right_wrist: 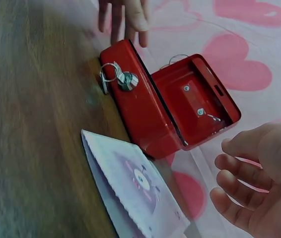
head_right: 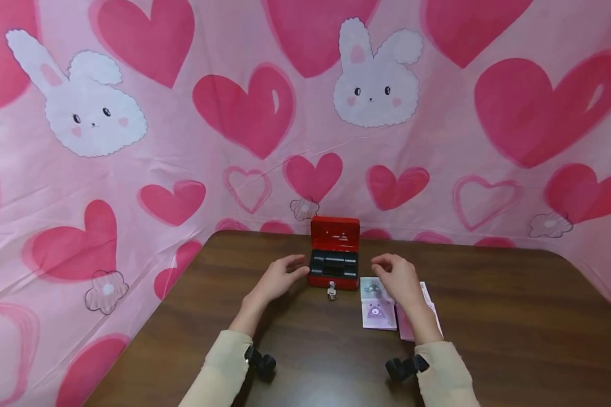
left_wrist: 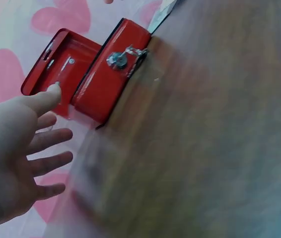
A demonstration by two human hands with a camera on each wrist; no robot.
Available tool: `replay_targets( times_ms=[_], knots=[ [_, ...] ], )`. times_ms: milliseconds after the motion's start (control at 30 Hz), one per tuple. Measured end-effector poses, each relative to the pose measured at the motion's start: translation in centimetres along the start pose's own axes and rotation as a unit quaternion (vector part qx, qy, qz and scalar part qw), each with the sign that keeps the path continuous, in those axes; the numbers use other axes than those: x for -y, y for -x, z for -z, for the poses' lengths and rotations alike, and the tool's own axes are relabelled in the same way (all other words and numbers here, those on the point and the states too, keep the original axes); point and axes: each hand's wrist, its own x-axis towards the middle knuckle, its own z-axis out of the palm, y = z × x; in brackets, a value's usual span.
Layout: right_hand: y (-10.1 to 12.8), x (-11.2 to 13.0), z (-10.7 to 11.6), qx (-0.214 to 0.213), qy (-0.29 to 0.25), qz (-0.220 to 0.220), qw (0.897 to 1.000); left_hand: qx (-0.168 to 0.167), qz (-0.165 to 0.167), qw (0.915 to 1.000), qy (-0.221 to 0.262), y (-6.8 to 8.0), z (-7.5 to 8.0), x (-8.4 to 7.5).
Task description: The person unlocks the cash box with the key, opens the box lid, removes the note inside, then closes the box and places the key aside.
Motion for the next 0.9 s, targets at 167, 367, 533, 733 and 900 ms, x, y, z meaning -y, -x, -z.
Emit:
replay_targets(
  times_ms=[167,367,533,733,900],
  knots=[
    [-1.0,0.5,-0.3,-0.004,-0.010,0.004,1.000,-0.014,-0.005,0.9999,-0.004,-1.0,0.9,-0.8],
    [-3.1,1.6,-0.6,0.006,-0.030,0.004,1.000,-0.019,-0.022,0.9991,-0.030,-2.5,2.1,-2.2],
    [-5.1,2.0,-1.1,0.010,-0.033,0.015,0.999,-0.010,-0.027,0.9992,-0.029,-3.6,2.9,-3.5],
    [-6.5,2.0,-1.3,0.003,-0.041,0.013,0.999,0.012,-0.045,0.9985,-0.030,-4.9,2.7,-4.2],
    [-6.7,2.0,-1.2,0.014,-0.050,0.008,0.999,0.018,-0.043,0.9983,-0.034,-5.3,2.3,-4.7]
  ],
)
